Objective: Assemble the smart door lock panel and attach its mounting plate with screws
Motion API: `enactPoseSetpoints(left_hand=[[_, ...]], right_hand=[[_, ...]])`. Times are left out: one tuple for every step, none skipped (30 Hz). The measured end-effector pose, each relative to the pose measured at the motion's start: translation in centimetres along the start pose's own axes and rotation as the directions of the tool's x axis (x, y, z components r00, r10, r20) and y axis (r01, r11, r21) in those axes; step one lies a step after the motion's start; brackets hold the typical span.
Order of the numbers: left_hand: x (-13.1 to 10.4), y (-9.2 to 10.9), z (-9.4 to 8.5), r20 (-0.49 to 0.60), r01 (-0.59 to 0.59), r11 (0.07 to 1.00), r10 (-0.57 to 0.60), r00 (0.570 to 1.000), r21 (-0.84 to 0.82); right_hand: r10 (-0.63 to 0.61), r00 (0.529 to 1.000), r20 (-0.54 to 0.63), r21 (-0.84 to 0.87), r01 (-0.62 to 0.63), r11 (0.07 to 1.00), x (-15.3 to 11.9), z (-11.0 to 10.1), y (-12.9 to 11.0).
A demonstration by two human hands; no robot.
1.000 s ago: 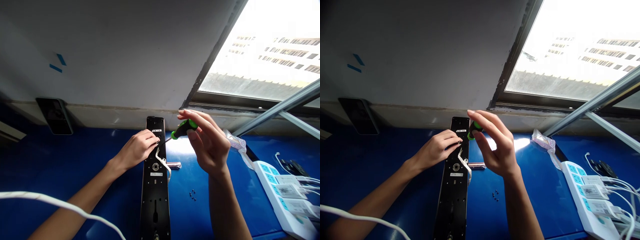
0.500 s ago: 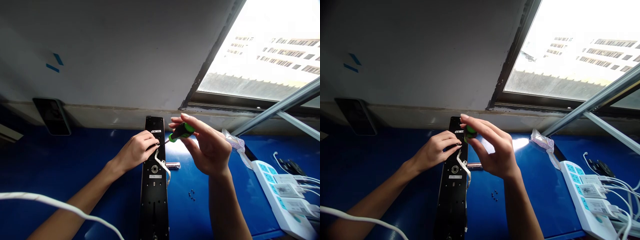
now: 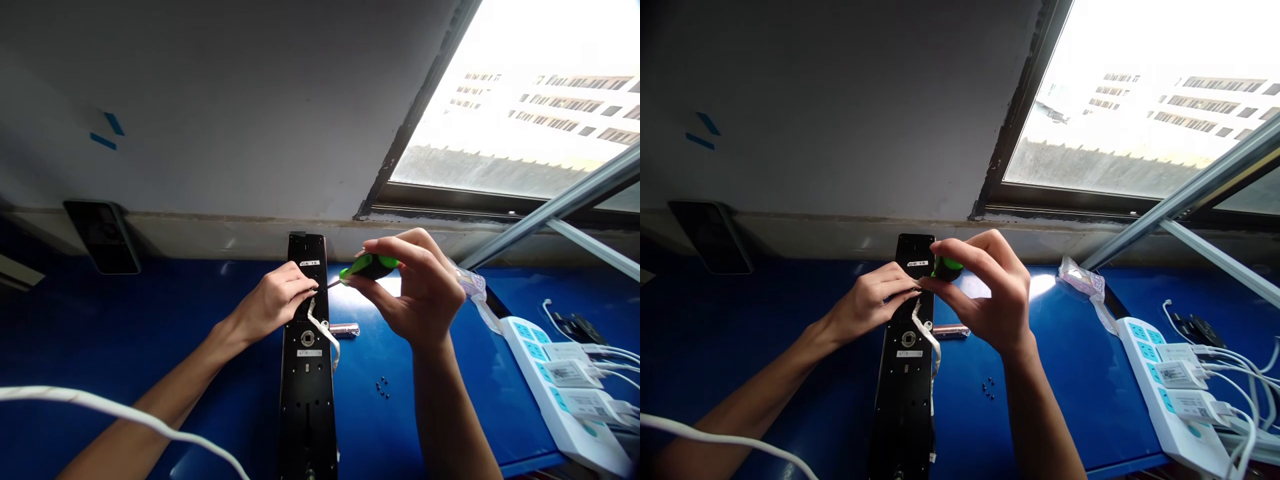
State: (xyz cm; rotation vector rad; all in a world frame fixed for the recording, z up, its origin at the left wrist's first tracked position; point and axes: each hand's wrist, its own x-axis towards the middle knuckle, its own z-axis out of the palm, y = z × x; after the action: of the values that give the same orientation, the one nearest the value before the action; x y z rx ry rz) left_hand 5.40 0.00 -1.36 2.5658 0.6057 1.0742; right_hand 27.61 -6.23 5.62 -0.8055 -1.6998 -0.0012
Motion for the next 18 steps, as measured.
enactPoseSetpoints(left_hand=[[0.0, 0.0, 0.0, 0.0, 0.001, 1.0, -0.001, 1.0, 0.004], [0.1, 0.0, 0.0, 0.002, 0.003, 1.0, -0.003, 1.0, 0.006], [0.1, 0.0, -0.1, 0.006, 0.002, 1.0, -0.002, 1.0, 0.005], [0.1, -0.1, -0.1, 0.013, -0.002, 1.0, 0.002, 1.0, -0.001], [0.2, -0.1, -0.1, 0.022, -0.007, 1.0, 0.007, 1.0, -0.01], [0.2, -0.3, -0.2, 0.032, -0.01, 1.0, 0.01, 0.999, -0.022], [0.2, -0.4, -0.2, 0.043, -0.01, 0.999, 0.011, 0.999, -0.035], [0.2, -0.5, -0.3, 0.055, -0.009, 0.999, 0.012, 0.998, -0.048], [0.2, -0.6, -0.3, 0.067, -0.008, 0.998, 0.011, 0.998, -0.059], [0.2, -0.7, -0.3, 0.077, -0.004, 0.998, 0.01, 0.997, -0.067], [0.2, -0.7, -0.4, 0.083, -0.004, 0.997, 0.01, 0.997, -0.073], [0.2, -0.7, -0.4, 0.084, -0.005, 0.997, 0.012, 0.996, -0.077], [0.2, -0.7, -0.4, 0.081, -0.006, 0.997, 0.012, 0.997, -0.078], [0.1, -0.7, -0.4, 0.074, -0.008, 0.997, 0.013, 0.997, -0.077], [0.1, -0.6, -0.4, 0.069, -0.009, 0.997, 0.015, 0.998, -0.075], [0.1, -0.6, -0.4, 0.066, -0.012, 0.997, 0.016, 0.998, -0.073], [0.1, -0.6, -0.4, 0.066, -0.014, 0.997, 0.018, 0.998, -0.071], [0.1, -0.6, -0.4, 0.068, -0.015, 0.998, 0.02, 0.998, -0.068]], right_hand=[[-0.004, 1.0, -0.008, -0.01, 0.004, 1.0, 0.0, -0.1, 0.0], [0.006, 1.0, 0.009, 0.006, -0.006, 1.0, 0.0, -0.2, 0.0], [0.023, 0.999, 0.049, 0.045, -0.026, 0.999, 0.0, -0.3, 0.0], [0.043, 0.993, 0.108, 0.092, -0.053, 0.994, 0.0, -0.5, -0.1], [0.062, 0.984, 0.166, 0.136, -0.085, 0.987, 0.0, -0.6, -0.2], [0.073, 0.974, 0.213, 0.167, -0.11, 0.98, 0.0, -0.7, -0.3], [0.076, 0.967, 0.242, 0.186, -0.123, 0.975, 0.0, -0.7, -0.4], [0.071, 0.965, 0.251, 0.195, -0.122, 0.973, 0.0, -0.7, -0.5], [0.061, 0.968, 0.244, 0.198, -0.111, 0.974, 0.0, -0.6, -0.4], [0.048, 0.973, 0.227, 0.199, -0.094, 0.975, 0.0, -0.5, -0.3], [0.032, 0.979, 0.203, 0.195, -0.072, 0.978, -0.1, -0.3, -0.1], [0.015, 0.985, 0.17, 0.182, -0.047, 0.982, -0.1, -0.1, 0.1], [0.005, 0.991, 0.132, 0.16, -0.026, 0.987, -0.1, 0.1, 0.3], [0.001, 0.996, 0.094, 0.134, -0.014, 0.991, -0.1, 0.2, 0.5], [0.005, 0.998, 0.061, 0.111, -0.012, 0.994, -0.2, 0.3, 0.6], [0.017, 0.999, 0.04, 0.097, -0.02, 0.995, -0.2, 0.4, 0.8], [0.034, 0.999, 0.038, 0.099, -0.038, 0.994, -0.1, 0.3, 0.8], [0.057, 0.997, 0.059, 0.112, -0.063, 0.992, -0.1, 0.2, 0.7]])
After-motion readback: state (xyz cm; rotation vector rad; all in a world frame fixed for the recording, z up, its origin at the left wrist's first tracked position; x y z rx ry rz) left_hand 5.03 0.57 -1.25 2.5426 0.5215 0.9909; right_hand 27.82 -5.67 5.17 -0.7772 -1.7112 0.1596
